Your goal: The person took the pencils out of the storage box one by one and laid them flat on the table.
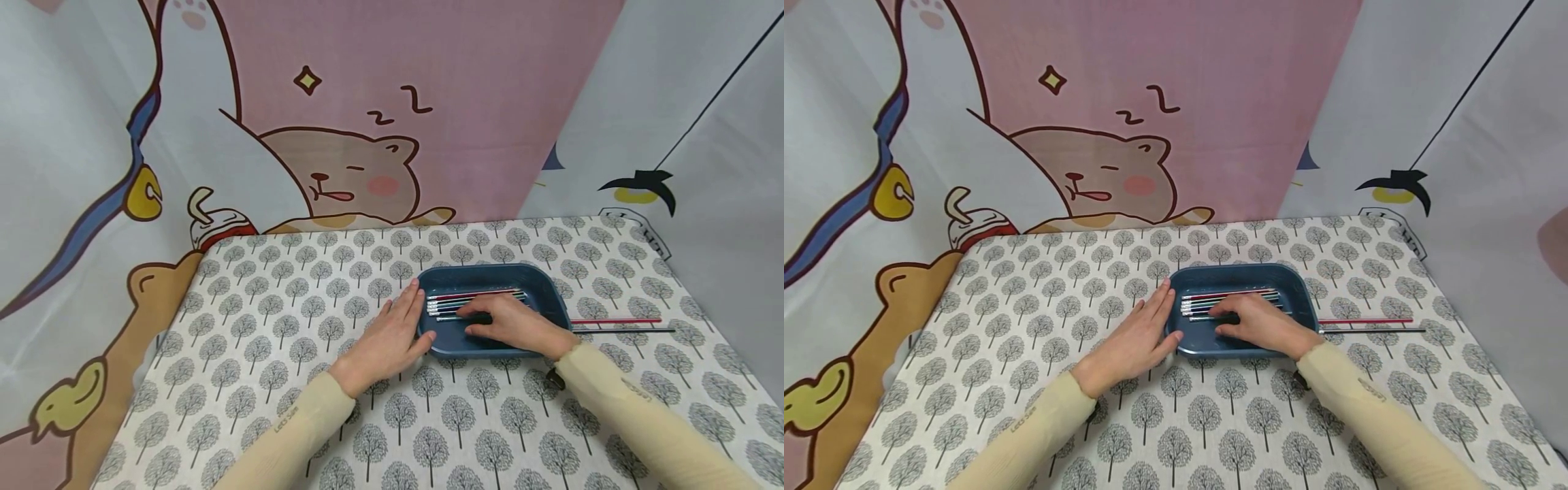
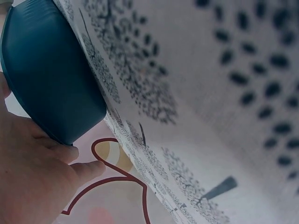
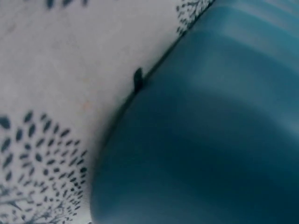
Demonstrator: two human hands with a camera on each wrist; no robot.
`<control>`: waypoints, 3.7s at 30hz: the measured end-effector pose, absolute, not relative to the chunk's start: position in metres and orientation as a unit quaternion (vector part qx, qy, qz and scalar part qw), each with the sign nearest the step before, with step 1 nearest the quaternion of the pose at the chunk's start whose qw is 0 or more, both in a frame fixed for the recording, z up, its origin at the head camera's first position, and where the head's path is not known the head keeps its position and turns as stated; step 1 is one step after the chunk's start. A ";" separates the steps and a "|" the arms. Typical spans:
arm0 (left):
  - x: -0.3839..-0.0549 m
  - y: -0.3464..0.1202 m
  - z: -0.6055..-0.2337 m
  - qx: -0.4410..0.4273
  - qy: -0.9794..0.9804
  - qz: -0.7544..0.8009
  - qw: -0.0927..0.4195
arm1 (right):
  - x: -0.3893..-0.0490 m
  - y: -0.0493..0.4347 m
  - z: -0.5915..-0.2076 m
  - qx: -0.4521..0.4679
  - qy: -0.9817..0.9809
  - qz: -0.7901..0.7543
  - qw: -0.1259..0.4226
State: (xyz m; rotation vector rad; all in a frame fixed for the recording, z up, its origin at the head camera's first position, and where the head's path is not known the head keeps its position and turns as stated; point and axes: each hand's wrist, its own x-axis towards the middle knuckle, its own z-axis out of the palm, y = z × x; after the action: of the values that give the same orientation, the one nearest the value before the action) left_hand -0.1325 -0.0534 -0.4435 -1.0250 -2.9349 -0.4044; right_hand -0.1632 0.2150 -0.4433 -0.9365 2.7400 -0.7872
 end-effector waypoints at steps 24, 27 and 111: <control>-0.133 -0.053 -0.442 -0.330 -0.935 -0.133 0.004 | -0.168 0.218 -0.448 -0.346 0.909 -0.224 0.056; -0.134 -0.053 -0.442 -0.333 -0.933 -0.134 0.008 | -0.168 0.219 -0.448 -0.346 0.908 -0.227 0.059; -0.128 -0.053 -0.442 -0.322 -0.936 -0.139 -0.009 | -0.108 0.258 -0.356 -0.320 0.895 -0.269 -0.155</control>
State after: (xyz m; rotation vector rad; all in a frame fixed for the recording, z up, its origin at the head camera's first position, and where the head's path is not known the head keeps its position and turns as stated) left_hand -0.1281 -0.0528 -0.4415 -1.0188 -2.9595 -0.4388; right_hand -0.1081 0.2584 -0.3557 -1.1170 3.1280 -0.9414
